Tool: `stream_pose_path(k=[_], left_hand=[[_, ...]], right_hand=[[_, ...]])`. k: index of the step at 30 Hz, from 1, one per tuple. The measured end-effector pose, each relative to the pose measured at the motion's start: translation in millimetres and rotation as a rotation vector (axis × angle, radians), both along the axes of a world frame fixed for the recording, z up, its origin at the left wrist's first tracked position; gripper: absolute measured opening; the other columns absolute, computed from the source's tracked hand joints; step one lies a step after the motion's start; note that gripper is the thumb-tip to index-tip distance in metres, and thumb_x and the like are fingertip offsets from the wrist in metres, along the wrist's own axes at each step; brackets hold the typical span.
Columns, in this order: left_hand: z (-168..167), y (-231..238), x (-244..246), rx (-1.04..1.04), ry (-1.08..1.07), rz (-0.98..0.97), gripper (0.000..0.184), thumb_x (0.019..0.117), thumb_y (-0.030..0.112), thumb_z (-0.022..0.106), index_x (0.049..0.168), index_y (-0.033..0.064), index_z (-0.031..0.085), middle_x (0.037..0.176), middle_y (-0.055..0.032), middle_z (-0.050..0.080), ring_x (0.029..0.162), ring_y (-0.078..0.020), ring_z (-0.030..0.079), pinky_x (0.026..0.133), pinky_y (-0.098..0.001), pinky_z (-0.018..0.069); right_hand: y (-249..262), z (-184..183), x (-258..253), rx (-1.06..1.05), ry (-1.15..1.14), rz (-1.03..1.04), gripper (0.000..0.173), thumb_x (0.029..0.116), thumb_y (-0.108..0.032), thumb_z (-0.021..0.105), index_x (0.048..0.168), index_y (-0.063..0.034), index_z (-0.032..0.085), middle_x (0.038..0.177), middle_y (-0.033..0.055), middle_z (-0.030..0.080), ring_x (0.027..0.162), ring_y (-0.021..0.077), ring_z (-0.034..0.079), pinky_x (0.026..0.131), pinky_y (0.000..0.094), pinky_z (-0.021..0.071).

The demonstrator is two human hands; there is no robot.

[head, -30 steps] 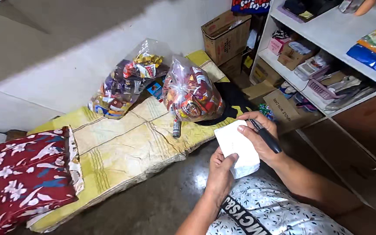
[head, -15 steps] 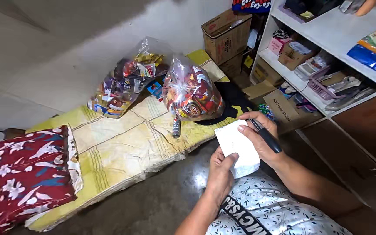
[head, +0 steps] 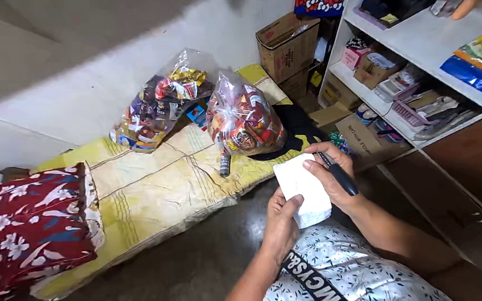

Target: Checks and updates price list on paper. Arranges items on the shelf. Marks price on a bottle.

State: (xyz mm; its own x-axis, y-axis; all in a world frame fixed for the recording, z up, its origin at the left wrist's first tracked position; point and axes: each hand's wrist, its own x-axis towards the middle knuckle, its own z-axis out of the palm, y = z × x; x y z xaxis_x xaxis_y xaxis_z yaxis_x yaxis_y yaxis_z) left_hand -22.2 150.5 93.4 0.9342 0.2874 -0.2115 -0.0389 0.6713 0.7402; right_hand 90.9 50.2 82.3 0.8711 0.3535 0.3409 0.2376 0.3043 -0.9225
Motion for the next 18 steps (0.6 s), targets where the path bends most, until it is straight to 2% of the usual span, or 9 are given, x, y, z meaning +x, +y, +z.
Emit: stream_pose_path(k=[3, 9, 18], left_hand=[[0.3, -0.5, 0.0, 0.001, -0.006, 0.001, 0.023, 0.0952, -0.006, 0.045, 0.114, -0.0003, 0.057, 0.094, -0.0072, 0.074, 0.085, -0.0142, 0.074, 0.08, -0.0331, 0.0625], [-1.1, -0.5, -0.9, 0.023, -0.03, 0.001, 0.025, 0.095, -0.005, 0.045, 0.116, -0.0003, 0.056, 0.096, -0.0068, 0.074, 0.086, -0.0137, 0.074, 0.081, -0.0329, 0.0621], [-0.6, -0.7, -0.5, 0.028, -0.01, 0.015, 0.025, 0.0942, -0.006, 0.045, 0.116, -0.0008, 0.056, 0.095, -0.0072, 0.074, 0.085, -0.0143, 0.074, 0.08, -0.0332, 0.0625]], right_hand=[[-0.4, -0.9, -0.1, -0.012, -0.017, -0.003, 0.028, 0.0889, 0.002, 0.065, 0.116, -0.0059, 0.068, 0.072, -0.009, 0.055, 0.06, -0.0018, 0.05, 0.06, 0.0142, 0.0475], [-1.2, 0.9, -0.7, -0.038, -0.002, -0.012, 0.028, 0.0887, 0.002, 0.065, 0.115, -0.0061, 0.068, 0.08, -0.0065, 0.062, 0.066, -0.0004, 0.055, 0.064, 0.0161, 0.0511], [-0.9, 0.4, -1.4, -0.024, -0.006, 0.0, 0.028, 0.0887, 0.002, 0.065, 0.116, -0.0059, 0.068, 0.08, -0.0058, 0.061, 0.066, 0.0, 0.055, 0.064, 0.0165, 0.0512]])
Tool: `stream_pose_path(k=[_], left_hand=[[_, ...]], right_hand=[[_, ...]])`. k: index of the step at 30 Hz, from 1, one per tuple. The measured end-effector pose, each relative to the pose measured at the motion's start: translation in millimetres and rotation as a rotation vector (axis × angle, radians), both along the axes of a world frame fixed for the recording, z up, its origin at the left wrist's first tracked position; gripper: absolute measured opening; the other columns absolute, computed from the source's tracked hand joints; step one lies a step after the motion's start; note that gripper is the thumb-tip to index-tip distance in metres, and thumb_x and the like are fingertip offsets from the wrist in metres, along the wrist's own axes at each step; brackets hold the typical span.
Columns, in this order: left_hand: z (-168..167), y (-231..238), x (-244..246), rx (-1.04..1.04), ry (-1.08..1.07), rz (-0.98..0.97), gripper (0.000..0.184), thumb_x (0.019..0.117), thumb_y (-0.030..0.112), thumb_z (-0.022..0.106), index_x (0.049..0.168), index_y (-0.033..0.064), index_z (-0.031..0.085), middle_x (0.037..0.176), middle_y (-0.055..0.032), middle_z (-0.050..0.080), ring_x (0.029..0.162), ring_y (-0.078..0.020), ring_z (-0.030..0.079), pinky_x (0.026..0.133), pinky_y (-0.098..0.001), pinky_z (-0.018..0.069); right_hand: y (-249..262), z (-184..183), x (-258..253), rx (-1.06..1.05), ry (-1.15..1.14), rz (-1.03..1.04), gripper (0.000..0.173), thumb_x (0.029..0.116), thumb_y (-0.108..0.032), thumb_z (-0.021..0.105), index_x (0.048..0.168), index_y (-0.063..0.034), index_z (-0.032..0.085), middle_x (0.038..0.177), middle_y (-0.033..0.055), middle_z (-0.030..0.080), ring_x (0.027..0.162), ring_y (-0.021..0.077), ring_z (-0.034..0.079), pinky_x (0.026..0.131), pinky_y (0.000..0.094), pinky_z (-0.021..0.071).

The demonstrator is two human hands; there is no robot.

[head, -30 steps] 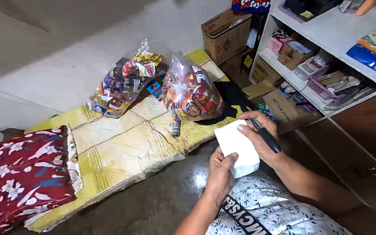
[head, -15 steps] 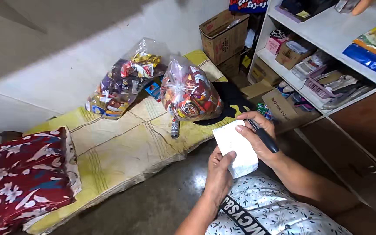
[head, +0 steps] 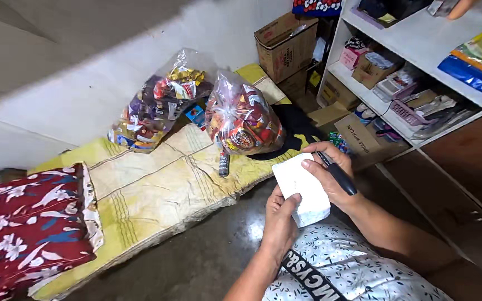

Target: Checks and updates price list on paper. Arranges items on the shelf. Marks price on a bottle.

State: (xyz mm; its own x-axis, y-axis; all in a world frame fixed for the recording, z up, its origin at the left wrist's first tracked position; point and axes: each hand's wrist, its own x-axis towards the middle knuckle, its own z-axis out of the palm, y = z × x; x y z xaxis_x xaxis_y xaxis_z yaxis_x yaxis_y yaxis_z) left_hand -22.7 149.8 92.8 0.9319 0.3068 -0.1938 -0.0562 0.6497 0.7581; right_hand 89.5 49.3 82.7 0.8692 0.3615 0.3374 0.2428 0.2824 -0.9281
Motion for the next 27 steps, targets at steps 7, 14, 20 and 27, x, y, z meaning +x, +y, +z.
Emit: stream_pose_path(k=[7, 14, 20, 27], left_hand=[[0.9, 0.4, 0.2, 0.01, 0.003, 0.003, 0.025, 0.0934, -0.007, 0.045, 0.115, -0.0009, 0.057, 0.094, -0.0069, 0.074, 0.084, -0.0136, 0.074, 0.08, -0.0327, 0.0623], [0.6, 1.4, 1.3, 0.011, 0.005, -0.007, 0.026, 0.0937, -0.007, 0.044, 0.116, -0.0004, 0.056, 0.095, -0.0068, 0.073, 0.086, -0.0135, 0.073, 0.081, -0.0331, 0.0621], [-1.3, 1.8, 2.3, -0.011, -0.01, -0.009, 0.027, 0.0943, -0.006, 0.043, 0.118, -0.0001, 0.055, 0.096, -0.0068, 0.074, 0.086, -0.0143, 0.074, 0.081, -0.0337, 0.0624], [-1.1, 1.8, 3.4, 0.016, -0.001, -0.019, 0.028, 0.0951, -0.006, 0.042, 0.119, 0.0007, 0.053, 0.098, -0.0049, 0.073, 0.087, -0.0129, 0.073, 0.082, -0.0333, 0.0619]], right_hand=[[0.6, 0.1, 0.1, 0.005, -0.011, -0.004, 0.028, 0.0884, 0.003, 0.065, 0.115, -0.0066, 0.068, 0.077, -0.0075, 0.059, 0.064, -0.001, 0.053, 0.062, 0.0154, 0.0493], [1.5, -1.1, 1.0, 0.004, -0.007, -0.003, 0.028, 0.0882, 0.003, 0.065, 0.114, -0.0058, 0.068, 0.078, -0.0071, 0.06, 0.065, -0.001, 0.054, 0.063, 0.0153, 0.0499], [2.5, -2.8, 2.2, 0.003, 0.003, -0.01, 0.028, 0.0878, 0.004, 0.065, 0.114, -0.0061, 0.068, 0.079, -0.0068, 0.061, 0.066, -0.0005, 0.055, 0.064, 0.0159, 0.051], [2.9, -3.2, 3.5, 0.0, 0.007, -0.02, 0.028, 0.0878, 0.003, 0.066, 0.114, -0.0067, 0.068, 0.081, -0.0072, 0.063, 0.067, -0.0012, 0.055, 0.065, 0.015, 0.0505]])
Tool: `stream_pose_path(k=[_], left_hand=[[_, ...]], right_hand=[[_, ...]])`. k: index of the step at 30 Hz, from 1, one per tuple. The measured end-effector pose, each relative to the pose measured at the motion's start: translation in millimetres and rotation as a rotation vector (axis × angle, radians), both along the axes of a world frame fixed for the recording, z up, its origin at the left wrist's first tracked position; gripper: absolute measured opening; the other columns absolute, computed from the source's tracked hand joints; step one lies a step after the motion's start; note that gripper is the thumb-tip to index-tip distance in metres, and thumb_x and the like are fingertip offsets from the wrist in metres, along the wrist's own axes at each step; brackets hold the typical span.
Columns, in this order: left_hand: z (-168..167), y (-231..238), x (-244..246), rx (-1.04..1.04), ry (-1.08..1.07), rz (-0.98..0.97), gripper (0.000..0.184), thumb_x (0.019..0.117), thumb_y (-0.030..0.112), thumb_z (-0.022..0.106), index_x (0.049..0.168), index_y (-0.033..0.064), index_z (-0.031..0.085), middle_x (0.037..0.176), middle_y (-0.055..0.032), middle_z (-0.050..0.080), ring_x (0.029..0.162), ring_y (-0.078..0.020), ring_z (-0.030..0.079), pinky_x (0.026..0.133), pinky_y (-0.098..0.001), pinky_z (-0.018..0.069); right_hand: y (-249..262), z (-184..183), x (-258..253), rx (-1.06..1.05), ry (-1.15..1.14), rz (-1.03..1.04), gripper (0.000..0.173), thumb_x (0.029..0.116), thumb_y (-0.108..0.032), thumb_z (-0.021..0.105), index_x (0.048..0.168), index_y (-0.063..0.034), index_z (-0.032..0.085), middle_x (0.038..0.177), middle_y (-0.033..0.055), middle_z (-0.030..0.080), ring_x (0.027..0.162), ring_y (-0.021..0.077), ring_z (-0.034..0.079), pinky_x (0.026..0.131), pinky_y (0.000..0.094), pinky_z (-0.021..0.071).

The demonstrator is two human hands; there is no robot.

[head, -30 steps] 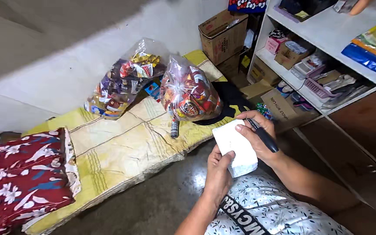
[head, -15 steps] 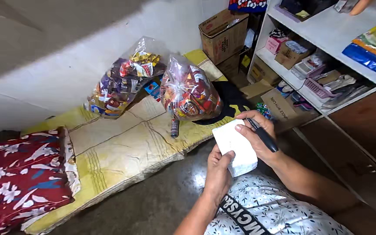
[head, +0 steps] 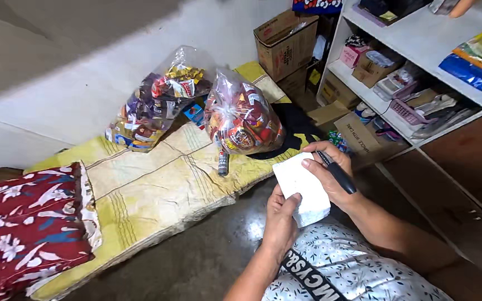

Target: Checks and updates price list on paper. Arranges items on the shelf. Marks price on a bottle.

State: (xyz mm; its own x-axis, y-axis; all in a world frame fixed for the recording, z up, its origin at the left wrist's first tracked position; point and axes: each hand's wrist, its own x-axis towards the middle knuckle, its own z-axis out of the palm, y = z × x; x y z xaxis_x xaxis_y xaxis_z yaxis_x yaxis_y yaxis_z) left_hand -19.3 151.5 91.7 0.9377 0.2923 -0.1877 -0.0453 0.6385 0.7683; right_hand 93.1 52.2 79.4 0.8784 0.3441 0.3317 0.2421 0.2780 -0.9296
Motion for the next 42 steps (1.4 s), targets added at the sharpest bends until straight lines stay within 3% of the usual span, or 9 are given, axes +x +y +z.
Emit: stream_pose_path(k=[8, 19, 31, 42], left_hand=[[-0.7, 1.3, 2.1, 0.02, 0.016, -0.024, 0.029, 0.0964, -0.006, 0.04, 0.124, 0.0007, 0.048, 0.1, -0.0044, 0.072, 0.089, -0.0128, 0.073, 0.083, -0.033, 0.0616], [-1.3, 3.5, 5.2, 0.019, 0.021, -0.02, 0.027, 0.0968, -0.006, 0.041, 0.12, 0.0009, 0.051, 0.098, -0.0044, 0.072, 0.088, -0.0125, 0.073, 0.083, -0.0326, 0.0616], [-1.7, 5.2, 6.8, 0.018, 0.073, -0.012, 0.027, 0.0976, -0.004, 0.042, 0.121, 0.002, 0.054, 0.099, -0.006, 0.073, 0.088, -0.0142, 0.073, 0.082, -0.034, 0.062], [-1.9, 2.5, 4.8, 0.022, 0.054, -0.012, 0.026, 0.0969, -0.006, 0.041, 0.12, 0.0004, 0.053, 0.096, -0.0053, 0.073, 0.086, -0.0131, 0.073, 0.081, -0.0326, 0.0619]], right_hand=[[1.6, -1.9, 2.9, 0.018, 0.025, 0.003, 0.029, 0.0875, 0.004, 0.066, 0.114, -0.0069, 0.068, 0.086, -0.0053, 0.066, 0.069, 0.0002, 0.059, 0.066, 0.0162, 0.0528], [4.5, -4.9, 5.9, 0.029, 0.018, 0.012, 0.029, 0.088, 0.004, 0.066, 0.114, -0.0072, 0.068, 0.087, -0.0044, 0.067, 0.072, 0.0012, 0.061, 0.067, 0.0176, 0.0544], [4.5, -3.3, 5.3, -0.025, 0.051, -0.002, 0.029, 0.0884, 0.003, 0.065, 0.115, -0.0081, 0.068, 0.074, -0.0074, 0.058, 0.062, -0.0004, 0.052, 0.061, 0.0158, 0.049], [1.6, -4.7, 3.1, -0.032, 0.043, -0.002, 0.029, 0.0883, 0.002, 0.065, 0.115, -0.0081, 0.068, 0.077, -0.0062, 0.06, 0.065, 0.0004, 0.054, 0.062, 0.0164, 0.05]])
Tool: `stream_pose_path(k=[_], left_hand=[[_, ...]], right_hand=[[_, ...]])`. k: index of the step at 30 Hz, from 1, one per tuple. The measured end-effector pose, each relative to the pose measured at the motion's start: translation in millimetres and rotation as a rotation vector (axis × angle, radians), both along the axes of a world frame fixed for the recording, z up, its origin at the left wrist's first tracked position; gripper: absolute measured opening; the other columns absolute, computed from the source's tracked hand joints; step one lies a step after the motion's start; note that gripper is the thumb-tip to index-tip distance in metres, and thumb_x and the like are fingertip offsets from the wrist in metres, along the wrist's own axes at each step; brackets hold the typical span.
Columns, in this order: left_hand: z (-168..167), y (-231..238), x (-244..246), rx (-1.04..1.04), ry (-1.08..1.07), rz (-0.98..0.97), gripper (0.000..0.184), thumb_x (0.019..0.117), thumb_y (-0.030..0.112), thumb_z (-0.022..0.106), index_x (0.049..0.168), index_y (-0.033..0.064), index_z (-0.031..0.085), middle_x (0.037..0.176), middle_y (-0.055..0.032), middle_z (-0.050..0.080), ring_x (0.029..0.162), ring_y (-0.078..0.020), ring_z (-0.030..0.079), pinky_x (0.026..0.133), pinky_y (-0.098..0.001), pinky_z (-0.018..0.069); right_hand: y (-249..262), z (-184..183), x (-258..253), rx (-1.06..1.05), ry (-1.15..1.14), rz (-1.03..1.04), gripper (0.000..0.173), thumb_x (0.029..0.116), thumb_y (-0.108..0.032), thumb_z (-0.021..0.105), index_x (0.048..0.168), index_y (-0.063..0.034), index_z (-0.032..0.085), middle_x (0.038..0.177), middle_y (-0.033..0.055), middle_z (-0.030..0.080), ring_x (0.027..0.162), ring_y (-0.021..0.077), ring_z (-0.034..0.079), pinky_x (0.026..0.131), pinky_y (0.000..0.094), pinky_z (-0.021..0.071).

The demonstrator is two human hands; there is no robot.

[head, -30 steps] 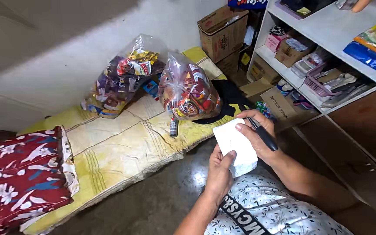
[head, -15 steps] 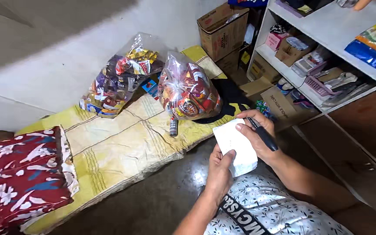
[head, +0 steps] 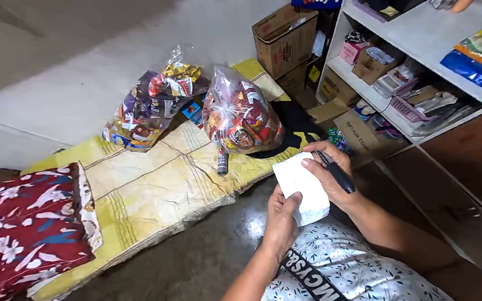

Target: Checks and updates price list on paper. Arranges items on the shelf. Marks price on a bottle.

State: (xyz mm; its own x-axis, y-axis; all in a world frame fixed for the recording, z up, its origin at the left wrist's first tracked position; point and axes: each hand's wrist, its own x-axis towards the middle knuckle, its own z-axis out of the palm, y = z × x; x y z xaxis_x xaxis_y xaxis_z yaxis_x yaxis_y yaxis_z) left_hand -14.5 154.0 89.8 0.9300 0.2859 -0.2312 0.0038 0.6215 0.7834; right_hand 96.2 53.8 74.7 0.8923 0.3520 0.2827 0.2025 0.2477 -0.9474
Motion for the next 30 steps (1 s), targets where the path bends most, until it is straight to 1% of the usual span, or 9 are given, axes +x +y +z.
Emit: stream_pose_path(k=[2, 6, 8, 12, 16, 20, 22, 27, 30], left_hand=[[0.7, -0.9, -0.5, -0.006, -0.001, 0.004, 0.026, 0.0967, -0.007, 0.04, 0.119, 0.0002, 0.053, 0.095, -0.0051, 0.073, 0.085, -0.0128, 0.073, 0.081, -0.0323, 0.0619], [1.4, -1.9, -2.2, -0.003, 0.009, 0.006, 0.026, 0.0966, -0.006, 0.041, 0.119, 0.0004, 0.053, 0.096, -0.006, 0.073, 0.086, -0.0134, 0.073, 0.081, -0.0327, 0.062], [1.2, -2.1, -3.0, -0.002, 0.02, 0.009, 0.027, 0.0962, -0.005, 0.043, 0.12, 0.0009, 0.055, 0.098, -0.0069, 0.073, 0.087, -0.0143, 0.073, 0.082, -0.0336, 0.062], [1.3, -3.5, -4.5, 0.016, 0.0, -0.001, 0.026, 0.0967, -0.006, 0.041, 0.12, -0.0005, 0.052, 0.096, -0.0051, 0.072, 0.086, -0.0125, 0.073, 0.081, -0.0322, 0.0618], [1.1, -5.0, -5.5, 0.011, -0.002, 0.005, 0.027, 0.096, -0.006, 0.041, 0.12, -0.0001, 0.053, 0.096, -0.0048, 0.072, 0.086, -0.0123, 0.073, 0.081, -0.0319, 0.0617], [1.6, -6.0, -6.2, 0.006, -0.003, 0.014, 0.027, 0.0959, -0.007, 0.041, 0.119, -0.0004, 0.053, 0.096, -0.0051, 0.073, 0.086, -0.0124, 0.073, 0.081, -0.0318, 0.0617], [1.6, -6.3, -6.4, 0.008, -0.005, 0.012, 0.027, 0.0956, -0.007, 0.041, 0.119, 0.0, 0.054, 0.096, -0.0048, 0.073, 0.086, -0.012, 0.073, 0.081, -0.0315, 0.0617], [-0.5, -6.0, -6.0, -0.001, -0.015, 0.004, 0.026, 0.0962, -0.006, 0.041, 0.119, -0.0009, 0.053, 0.096, -0.0061, 0.073, 0.086, -0.0134, 0.073, 0.081, -0.0326, 0.0618], [0.8, -6.2, -5.5, -0.001, -0.003, 0.007, 0.026, 0.0958, -0.007, 0.042, 0.119, -0.0007, 0.054, 0.095, -0.0057, 0.073, 0.085, -0.0131, 0.073, 0.08, -0.0321, 0.0619]], right_hand=[[-0.8, 0.0, -0.8, 0.004, -0.002, 0.003, 0.028, 0.0884, 0.002, 0.065, 0.115, -0.0079, 0.068, 0.078, -0.006, 0.061, 0.066, 0.0004, 0.055, 0.063, 0.0166, 0.051], [-1.0, -0.4, -2.1, 0.021, -0.005, 0.008, 0.028, 0.0885, 0.002, 0.065, 0.115, -0.0075, 0.068, 0.075, -0.0063, 0.059, 0.063, 0.0007, 0.054, 0.062, 0.0167, 0.0503], [-1.4, -0.3, -2.6, 0.027, -0.005, 0.011, 0.028, 0.0882, 0.003, 0.065, 0.115, -0.0069, 0.068, 0.076, -0.0058, 0.06, 0.064, 0.001, 0.055, 0.062, 0.0171, 0.0512], [-2.3, 0.0, -4.0, 0.026, -0.022, -0.001, 0.028, 0.0875, 0.003, 0.066, 0.114, -0.0067, 0.068, 0.079, -0.0064, 0.062, 0.067, -0.0002, 0.056, 0.064, 0.0163, 0.0513], [-2.7, -0.7, -4.8, 0.024, -0.033, -0.016, 0.028, 0.0868, 0.004, 0.066, 0.113, -0.0057, 0.068, 0.083, -0.0062, 0.064, 0.069, -0.0006, 0.057, 0.066, 0.0162, 0.0517], [-3.4, 0.2, -5.9, 0.022, -0.029, -0.014, 0.027, 0.0874, 0.005, 0.065, 0.113, -0.0046, 0.067, 0.08, -0.0065, 0.064, 0.068, -0.0006, 0.058, 0.066, 0.0166, 0.0527], [-4.0, 1.0, -6.4, 0.015, -0.028, -0.016, 0.027, 0.0875, 0.004, 0.065, 0.113, -0.0048, 0.068, 0.079, -0.0071, 0.063, 0.067, -0.001, 0.057, 0.065, 0.0159, 0.0517], [-4.3, -0.3, -6.0, 0.031, -0.033, -0.006, 0.027, 0.0875, 0.005, 0.065, 0.113, -0.0045, 0.068, 0.083, -0.005, 0.065, 0.07, 0.0005, 0.059, 0.067, 0.0171, 0.0533], [-4.6, -1.1, -5.6, 0.031, -0.032, 0.0, 0.027, 0.0884, 0.005, 0.064, 0.114, -0.0047, 0.067, 0.083, -0.0048, 0.066, 0.07, 0.0006, 0.059, 0.067, 0.0171, 0.0532]])
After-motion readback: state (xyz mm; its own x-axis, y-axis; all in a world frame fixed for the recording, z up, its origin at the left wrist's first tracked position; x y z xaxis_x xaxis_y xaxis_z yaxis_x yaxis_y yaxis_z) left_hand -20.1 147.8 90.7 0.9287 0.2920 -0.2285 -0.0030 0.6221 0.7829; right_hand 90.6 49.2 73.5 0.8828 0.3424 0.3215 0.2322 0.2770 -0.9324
